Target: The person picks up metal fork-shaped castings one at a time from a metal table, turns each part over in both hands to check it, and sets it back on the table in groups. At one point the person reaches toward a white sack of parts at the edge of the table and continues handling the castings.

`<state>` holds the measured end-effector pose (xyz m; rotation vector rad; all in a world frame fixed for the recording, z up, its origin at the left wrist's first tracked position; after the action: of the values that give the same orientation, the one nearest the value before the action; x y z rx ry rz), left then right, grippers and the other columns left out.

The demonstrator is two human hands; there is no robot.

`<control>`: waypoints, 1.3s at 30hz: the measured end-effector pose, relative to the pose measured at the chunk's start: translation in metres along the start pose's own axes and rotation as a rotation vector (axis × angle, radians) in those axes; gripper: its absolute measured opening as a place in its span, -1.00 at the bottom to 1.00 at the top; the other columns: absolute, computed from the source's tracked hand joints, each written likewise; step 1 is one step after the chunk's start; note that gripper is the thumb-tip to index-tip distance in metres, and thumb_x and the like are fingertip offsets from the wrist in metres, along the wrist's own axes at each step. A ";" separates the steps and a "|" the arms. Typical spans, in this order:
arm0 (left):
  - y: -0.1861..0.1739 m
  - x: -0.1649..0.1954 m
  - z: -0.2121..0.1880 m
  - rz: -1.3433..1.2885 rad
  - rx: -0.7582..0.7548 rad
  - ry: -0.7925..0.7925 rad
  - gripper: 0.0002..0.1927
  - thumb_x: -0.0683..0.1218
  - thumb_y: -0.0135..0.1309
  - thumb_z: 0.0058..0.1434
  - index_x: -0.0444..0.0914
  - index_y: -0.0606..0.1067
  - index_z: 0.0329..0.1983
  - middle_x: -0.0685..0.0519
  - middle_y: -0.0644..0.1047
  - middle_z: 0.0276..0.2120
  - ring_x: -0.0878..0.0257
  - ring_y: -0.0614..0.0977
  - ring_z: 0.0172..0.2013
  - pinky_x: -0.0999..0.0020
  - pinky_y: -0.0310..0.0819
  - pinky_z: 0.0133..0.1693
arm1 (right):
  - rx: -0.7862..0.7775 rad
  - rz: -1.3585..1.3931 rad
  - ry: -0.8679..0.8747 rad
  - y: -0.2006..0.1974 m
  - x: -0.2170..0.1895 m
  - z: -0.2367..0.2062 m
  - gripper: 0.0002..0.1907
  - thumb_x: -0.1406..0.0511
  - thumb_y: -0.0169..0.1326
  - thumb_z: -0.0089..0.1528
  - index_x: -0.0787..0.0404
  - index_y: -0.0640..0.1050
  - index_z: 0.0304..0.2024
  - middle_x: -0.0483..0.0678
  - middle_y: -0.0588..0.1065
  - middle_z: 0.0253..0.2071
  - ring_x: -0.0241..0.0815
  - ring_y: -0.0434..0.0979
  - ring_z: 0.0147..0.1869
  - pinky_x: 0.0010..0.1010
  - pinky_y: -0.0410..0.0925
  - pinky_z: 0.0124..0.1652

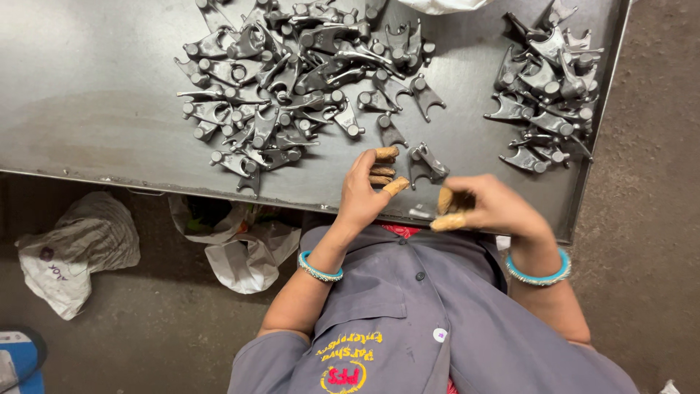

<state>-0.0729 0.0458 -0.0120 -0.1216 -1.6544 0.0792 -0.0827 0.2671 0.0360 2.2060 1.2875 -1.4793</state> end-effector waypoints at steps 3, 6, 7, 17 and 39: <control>0.001 -0.002 -0.002 -0.005 0.002 0.003 -0.46 -0.15 0.38 0.07 -0.32 0.49 0.13 -0.01 0.58 0.01 0.23 0.69 -0.13 0.37 0.67 -0.12 | 0.419 0.228 -0.294 -0.039 -0.036 0.000 -0.70 0.30 0.42 0.11 0.20 0.55 -0.23 -0.09 0.58 -0.33 -0.32 0.58 -0.26 -0.46 0.44 -0.25; 0.003 -0.004 -0.003 -0.040 -0.011 -0.031 -0.48 -0.16 0.37 0.08 -0.33 0.49 0.11 -0.01 0.58 0.03 0.24 0.69 -0.13 0.38 0.67 -0.13 | 0.683 0.737 -0.480 -0.061 -0.044 -0.001 -0.63 0.31 0.41 0.19 0.11 0.48 -0.06 -0.05 0.59 -0.10 -0.25 0.63 -0.12 -0.40 0.52 -0.15; 0.003 -0.005 -0.002 -0.054 -0.015 -0.046 -0.48 -0.16 0.37 0.08 -0.33 0.49 0.10 -0.01 0.58 0.03 0.25 0.70 -0.13 0.38 0.67 -0.14 | 0.728 0.791 -0.511 -0.063 -0.044 0.000 -0.58 0.31 0.42 0.18 0.07 0.48 -0.02 -0.04 0.59 -0.03 -0.24 0.64 -0.08 -0.39 0.53 -0.12; 0.001 -0.002 0.001 -0.074 -0.006 -0.041 -0.48 -0.14 0.37 0.08 -0.33 0.49 0.10 0.00 0.61 0.00 0.26 0.70 -0.14 0.39 0.66 -0.15 | 0.783 -0.165 -0.089 0.008 0.013 0.015 -0.56 0.36 0.42 0.06 0.26 0.52 -0.07 -0.07 0.57 -0.11 -0.24 0.56 -0.04 -0.41 0.45 -0.02; 0.026 -0.017 0.005 -0.583 -0.133 -0.093 -0.66 -0.31 0.22 0.25 -0.38 0.52 0.11 0.04 0.60 -0.08 0.34 0.63 -0.08 0.40 0.59 0.00 | 0.399 0.968 -0.235 0.010 0.059 0.009 -0.69 0.43 0.14 0.31 0.26 0.45 0.10 0.00 0.52 0.01 -0.22 0.57 -0.05 -0.30 0.51 -0.13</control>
<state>-0.0757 0.0695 -0.0321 0.2695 -1.7286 -0.4741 -0.0737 0.2886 -0.0201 2.2186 -0.2082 -1.5247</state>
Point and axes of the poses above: each hand's wrist, its own z-axis towards the middle knuckle, its own y-axis out of the palm, x = y × z, the point moved 5 cm from there along z, towards the middle knuckle
